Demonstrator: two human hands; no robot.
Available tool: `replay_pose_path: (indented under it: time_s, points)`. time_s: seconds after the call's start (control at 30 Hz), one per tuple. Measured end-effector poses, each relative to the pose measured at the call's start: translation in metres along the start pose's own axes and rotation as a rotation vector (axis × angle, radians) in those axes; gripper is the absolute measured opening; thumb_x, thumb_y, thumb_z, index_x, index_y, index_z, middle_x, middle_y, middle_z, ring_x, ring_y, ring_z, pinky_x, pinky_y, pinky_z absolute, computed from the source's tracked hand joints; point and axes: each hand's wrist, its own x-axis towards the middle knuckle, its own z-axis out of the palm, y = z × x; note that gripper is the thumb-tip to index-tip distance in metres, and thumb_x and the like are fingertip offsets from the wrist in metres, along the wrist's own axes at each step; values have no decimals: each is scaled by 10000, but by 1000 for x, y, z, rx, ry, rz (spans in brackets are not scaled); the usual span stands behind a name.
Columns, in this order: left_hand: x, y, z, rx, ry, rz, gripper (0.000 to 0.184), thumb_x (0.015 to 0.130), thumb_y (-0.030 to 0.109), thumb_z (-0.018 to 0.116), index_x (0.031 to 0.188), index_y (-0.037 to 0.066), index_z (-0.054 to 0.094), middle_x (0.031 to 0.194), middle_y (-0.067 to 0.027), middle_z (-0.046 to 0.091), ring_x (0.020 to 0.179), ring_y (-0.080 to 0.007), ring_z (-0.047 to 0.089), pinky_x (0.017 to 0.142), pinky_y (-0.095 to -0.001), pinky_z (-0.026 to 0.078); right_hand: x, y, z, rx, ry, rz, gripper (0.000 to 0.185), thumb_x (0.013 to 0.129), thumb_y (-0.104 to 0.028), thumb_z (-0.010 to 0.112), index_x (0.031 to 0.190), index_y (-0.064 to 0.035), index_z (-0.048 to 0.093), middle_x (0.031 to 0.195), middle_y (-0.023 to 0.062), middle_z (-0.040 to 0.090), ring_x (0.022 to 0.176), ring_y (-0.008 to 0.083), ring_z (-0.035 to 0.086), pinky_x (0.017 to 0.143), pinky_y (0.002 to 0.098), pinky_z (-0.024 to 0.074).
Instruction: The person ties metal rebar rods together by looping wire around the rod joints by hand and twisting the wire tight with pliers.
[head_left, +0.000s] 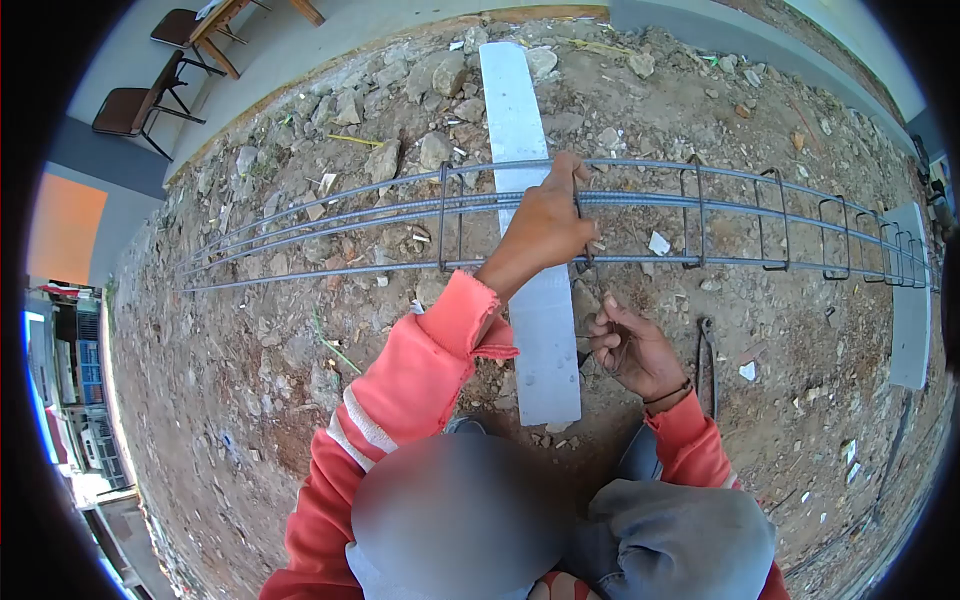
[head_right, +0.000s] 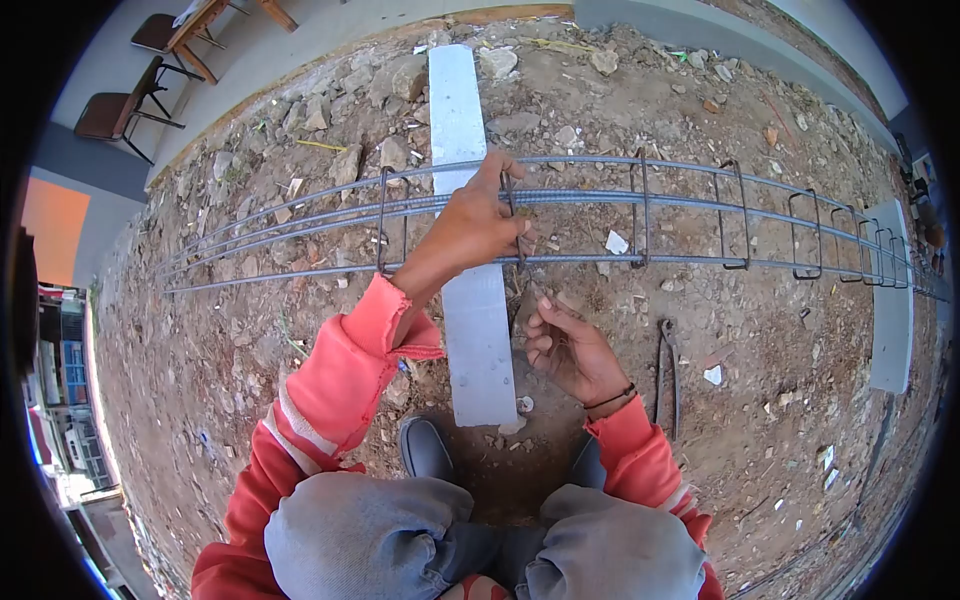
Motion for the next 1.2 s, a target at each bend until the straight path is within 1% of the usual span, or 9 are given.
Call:
replay_pose_path:
  time_s: [0.23, 0.33, 0.43, 0.47, 0.6, 0.83, 1.03, 1.1, 1.2]
  points:
    - [-15, 11, -7, -38, 0, 19, 538, 856, 75, 736, 1285, 73, 412, 849, -143, 698, 707, -261, 716, 599, -350, 565, -6, 7, -3, -103, 76, -128, 310, 1031, -357, 571, 1093, -59, 624, 960, 63, 659, 875, 160, 646, 843, 374, 563]
    - [-28, 26, -24, 387, 99, 169, 921, 677, 340, 904, 1403, 83, 400, 1202, -202, 627, 1119, -400, 629, 899, -486, 515, 5, -9, -23, -215, 156, -158, 450, 1037, -461, 511, 1197, -51, 602, 1056, 76, 652, 919, 159, 612, 843, 362, 523]
    - [-26, 14, -30, 552, 88, 420, 1159, 570, 439, 936, 1505, 109, 335, 1410, -227, 471, 1333, -416, 460, 1075, -528, 385, 35, -22, -31, -257, 99, -133, 529, 1040, -516, 468, 1289, -61, 569, 1103, 65, 640, 934, 145, 580, 782, 308, 472]
    - [-22, 7, -27, 588, 8, 371, 1337, 484, 521, 940, 1561, 111, 262, 1502, -212, 361, 1387, -425, 389, 1133, -552, 304, 48, -25, -33, -194, -8, -96, 465, 1048, -421, 488, 1285, -31, 577, 1057, 69, 643, 906, 142, 584, 773, 295, 487]
    - [-17, -7, -13, 751, 109, 397, 1382, 441, 542, 936, 1556, 80, 264, 1517, -194, 367, 1407, -399, 371, 1134, -552, 285, 84, -26, -35, -88, -177, -97, 296, 1042, -178, 527, 1255, 18, 587, 975, 78, 641, 794, 126, 573, 708, 248, 501]
    - [-16, -13, -9, 698, 157, 419, 1364, 414, 540, 926, 1530, 65, 303, 1564, -132, 340, 1435, -329, 343, 1112, -539, 244, 81, -22, -28, -34, -56, -238, 226, 1024, -106, 540, 1183, 41, 605, 938, 80, 649, 762, 109, 589, 681, 238, 508]
    - [-17, -16, -12, 644, 152, 440, 1198, 451, 533, 917, 1448, 99, 413, 1576, -113, 338, 1439, -316, 337, 1100, -569, 231, -9, -20, -101, -1981, 987, -633, 483, 913, -395, 675, 1263, -70, 605, 1133, 172, 632, 1102, 352, 612, 906, 447, 495]
    - [-18, -19, -11, 631, 167, 467, 1156, 464, 532, 914, 1427, 110, 436, 1578, -114, 337, 1440, -316, 336, 1094, -583, 232, -49, -3, -144, -2039, 1295, -446, 505, 893, -392, 685, 1294, -101, 588, 1264, 196, 552, 1214, 396, 520, 971, 490, 447]
    - [-14, -25, -8, 637, 179, 476, 1086, 495, 534, 902, 1398, 120, 464, 1575, -126, 340, 1441, -326, 334, 1085, -604, 241, -82, 22, -183, -2049, 1301, -450, 484, 852, -309, 729, 1258, -93, 581, 1237, 220, 514, 1170, 425, 505, 939, 523, 433]
